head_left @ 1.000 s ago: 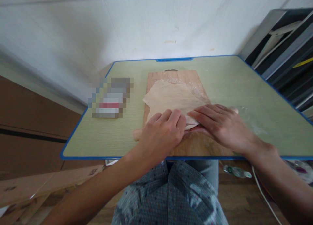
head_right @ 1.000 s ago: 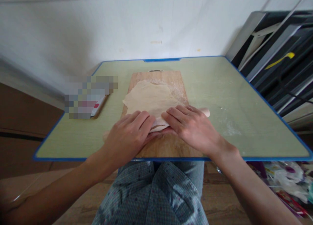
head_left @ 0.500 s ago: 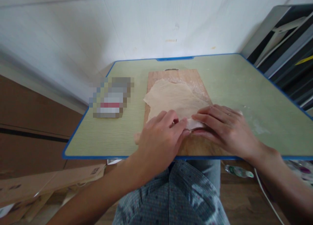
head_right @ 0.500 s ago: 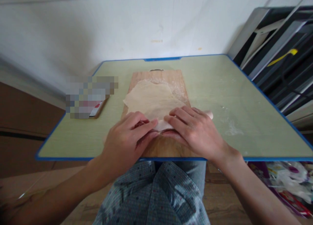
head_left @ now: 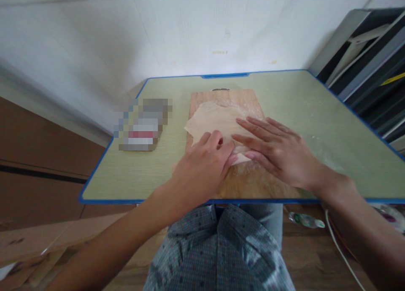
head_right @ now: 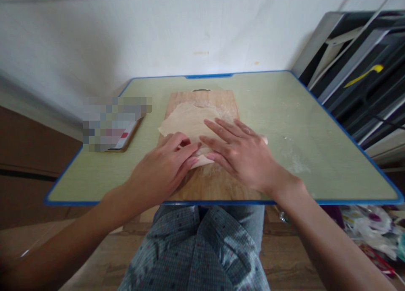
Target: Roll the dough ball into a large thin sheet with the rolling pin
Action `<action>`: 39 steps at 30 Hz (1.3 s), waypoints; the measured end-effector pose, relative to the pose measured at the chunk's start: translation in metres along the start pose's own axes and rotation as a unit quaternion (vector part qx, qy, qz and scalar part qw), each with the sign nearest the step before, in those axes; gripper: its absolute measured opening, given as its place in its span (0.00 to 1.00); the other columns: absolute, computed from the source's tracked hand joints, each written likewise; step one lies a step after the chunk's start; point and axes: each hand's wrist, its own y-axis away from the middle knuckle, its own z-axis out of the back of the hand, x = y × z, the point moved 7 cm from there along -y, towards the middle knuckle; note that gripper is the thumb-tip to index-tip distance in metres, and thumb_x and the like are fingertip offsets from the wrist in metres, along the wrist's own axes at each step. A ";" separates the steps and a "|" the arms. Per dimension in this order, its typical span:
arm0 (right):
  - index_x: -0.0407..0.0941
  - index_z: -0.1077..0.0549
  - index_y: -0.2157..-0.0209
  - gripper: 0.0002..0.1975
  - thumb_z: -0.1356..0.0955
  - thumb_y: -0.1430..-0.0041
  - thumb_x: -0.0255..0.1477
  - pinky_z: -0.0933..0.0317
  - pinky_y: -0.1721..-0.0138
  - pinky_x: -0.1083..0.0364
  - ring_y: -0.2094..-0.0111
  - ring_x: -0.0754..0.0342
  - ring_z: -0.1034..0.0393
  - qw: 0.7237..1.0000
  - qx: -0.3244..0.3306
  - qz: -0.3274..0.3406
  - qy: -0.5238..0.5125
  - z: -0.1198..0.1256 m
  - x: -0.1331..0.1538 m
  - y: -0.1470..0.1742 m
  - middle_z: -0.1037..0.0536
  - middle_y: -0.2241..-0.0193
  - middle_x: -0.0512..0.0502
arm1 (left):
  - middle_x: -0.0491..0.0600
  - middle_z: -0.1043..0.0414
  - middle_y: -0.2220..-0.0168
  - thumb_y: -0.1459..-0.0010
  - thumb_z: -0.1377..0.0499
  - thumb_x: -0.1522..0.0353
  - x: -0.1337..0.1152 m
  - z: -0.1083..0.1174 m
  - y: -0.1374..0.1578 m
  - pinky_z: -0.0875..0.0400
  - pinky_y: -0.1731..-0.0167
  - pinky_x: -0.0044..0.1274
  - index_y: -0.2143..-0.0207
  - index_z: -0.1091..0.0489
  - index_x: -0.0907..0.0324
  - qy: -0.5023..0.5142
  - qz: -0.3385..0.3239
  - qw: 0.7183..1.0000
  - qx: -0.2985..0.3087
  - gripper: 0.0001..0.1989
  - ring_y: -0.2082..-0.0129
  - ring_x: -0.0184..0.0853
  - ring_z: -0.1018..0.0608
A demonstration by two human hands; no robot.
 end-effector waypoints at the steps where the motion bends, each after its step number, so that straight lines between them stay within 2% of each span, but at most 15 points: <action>1: 0.46 0.36 0.44 0.22 0.45 0.35 0.38 0.50 0.42 0.40 0.39 0.45 0.50 1.000 0.013 -0.001 -0.005 -0.002 -0.002 -0.002 0.42 0.39 0.41 | 0.55 0.36 0.56 0.35 0.58 0.66 0.002 0.000 -0.002 0.33 0.57 0.33 0.55 0.35 0.63 0.004 -0.004 1.000 0.006 0.16 0.57 0.39 0.32; 6: 0.48 0.39 0.42 0.25 0.49 0.35 0.41 0.52 0.41 0.41 0.38 0.47 0.52 0.996 0.068 -0.005 -0.055 -0.012 -0.017 -0.017 0.43 0.39 0.43 | 0.56 0.37 0.53 0.34 0.59 0.65 0.016 0.000 -0.014 0.38 0.49 0.35 0.54 0.36 0.65 0.034 -0.024 0.999 -0.003 0.18 0.51 0.40 0.35; 13: 0.48 0.35 0.45 0.26 0.49 0.36 0.44 0.48 0.42 0.43 0.40 0.49 0.47 0.988 0.097 0.010 -0.116 -0.025 -0.037 -0.046 0.37 0.42 0.46 | 0.54 0.33 0.57 0.34 0.60 0.66 0.039 -0.003 -0.033 0.39 0.49 0.33 0.58 0.33 0.66 0.071 -0.024 0.997 0.017 0.19 0.53 0.36 0.32; 17: 0.51 0.35 0.45 0.25 0.47 0.36 0.44 0.47 0.42 0.43 0.41 0.50 0.46 0.984 0.105 0.022 -0.144 -0.035 -0.050 -0.060 0.36 0.42 0.49 | 0.55 0.34 0.51 0.34 0.60 0.63 0.036 0.004 -0.035 0.39 0.47 0.32 0.51 0.36 0.64 0.077 -0.066 0.995 0.011 0.20 0.49 0.37 0.33; 20: 0.51 0.37 0.43 0.25 0.45 0.37 0.44 0.47 0.42 0.43 0.41 0.49 0.46 0.981 0.107 0.010 -0.162 -0.040 -0.057 -0.066 0.38 0.41 0.50 | 0.59 0.38 0.45 0.37 0.56 0.55 0.033 0.005 -0.034 0.41 0.46 0.33 0.45 0.41 0.66 0.060 -0.098 0.993 0.026 0.27 0.45 0.40 0.35; 22: 0.51 0.36 0.44 0.23 0.45 0.37 0.42 0.46 0.43 0.42 0.41 0.48 0.45 0.981 0.095 -0.003 -0.168 -0.037 -0.058 -0.069 0.38 0.41 0.51 | 0.61 0.39 0.44 0.39 0.53 0.54 0.034 0.003 -0.033 0.42 0.45 0.34 0.45 0.41 0.67 0.040 -0.107 0.993 0.041 0.29 0.44 0.42 0.35; 26: 0.47 0.29 0.50 0.22 0.47 0.35 0.37 0.45 0.44 0.42 0.42 0.46 0.42 0.988 0.044 -0.004 -0.147 -0.021 -0.052 -0.066 0.35 0.43 0.48 | 0.58 0.42 0.41 0.36 0.54 0.59 0.037 -0.002 -0.034 0.45 0.43 0.34 0.48 0.36 0.64 0.032 -0.134 0.989 0.058 0.22 0.40 0.40 0.40; 31: 0.45 0.29 0.50 0.22 0.46 0.36 0.37 0.40 0.48 0.41 0.44 0.45 0.40 0.995 0.023 -0.034 -0.088 -0.019 -0.060 -0.056 0.31 0.46 0.45 | 0.56 0.40 0.41 0.36 0.55 0.61 0.042 -0.006 -0.039 0.45 0.43 0.31 0.47 0.37 0.63 0.050 -0.137 0.986 0.075 0.21 0.40 0.36 0.40; 33: 0.46 0.29 0.50 0.22 0.46 0.36 0.38 0.40 0.49 0.40 0.44 0.44 0.39 0.995 0.019 -0.051 -0.080 -0.020 -0.067 -0.056 0.30 0.47 0.44 | 0.55 0.38 0.42 0.35 0.55 0.62 0.044 -0.007 -0.041 0.45 0.43 0.30 0.47 0.36 0.62 0.056 -0.131 0.987 0.078 0.21 0.40 0.35 0.39; 35: 0.42 0.29 0.50 0.25 0.47 0.36 0.39 0.41 0.47 0.40 0.44 0.43 0.39 0.995 0.018 -0.059 -0.082 -0.018 -0.070 -0.058 0.29 0.48 0.41 | 0.55 0.38 0.42 0.35 0.56 0.62 0.046 -0.008 -0.042 0.45 0.43 0.30 0.48 0.35 0.62 0.069 -0.124 0.987 0.077 0.20 0.40 0.35 0.38; 37: 0.37 0.30 0.50 0.27 0.48 0.35 0.39 0.43 0.45 0.43 0.44 0.44 0.40 0.994 0.009 -0.049 -0.098 -0.011 -0.065 -0.060 0.29 0.48 0.37 | 0.55 0.37 0.43 0.35 0.57 0.62 0.048 -0.008 -0.044 0.45 0.43 0.30 0.49 0.33 0.64 0.084 -0.122 0.986 0.071 0.21 0.41 0.34 0.38; 39: 0.36 0.31 0.49 0.27 0.48 0.35 0.38 0.43 0.45 0.45 0.44 0.46 0.39 0.993 0.000 -0.027 -0.114 0.000 -0.052 -0.060 0.29 0.48 0.37 | 0.56 0.36 0.44 0.35 0.57 0.62 0.051 -0.009 -0.045 0.45 0.43 0.29 0.51 0.32 0.64 0.093 -0.119 0.986 0.065 0.21 0.42 0.34 0.37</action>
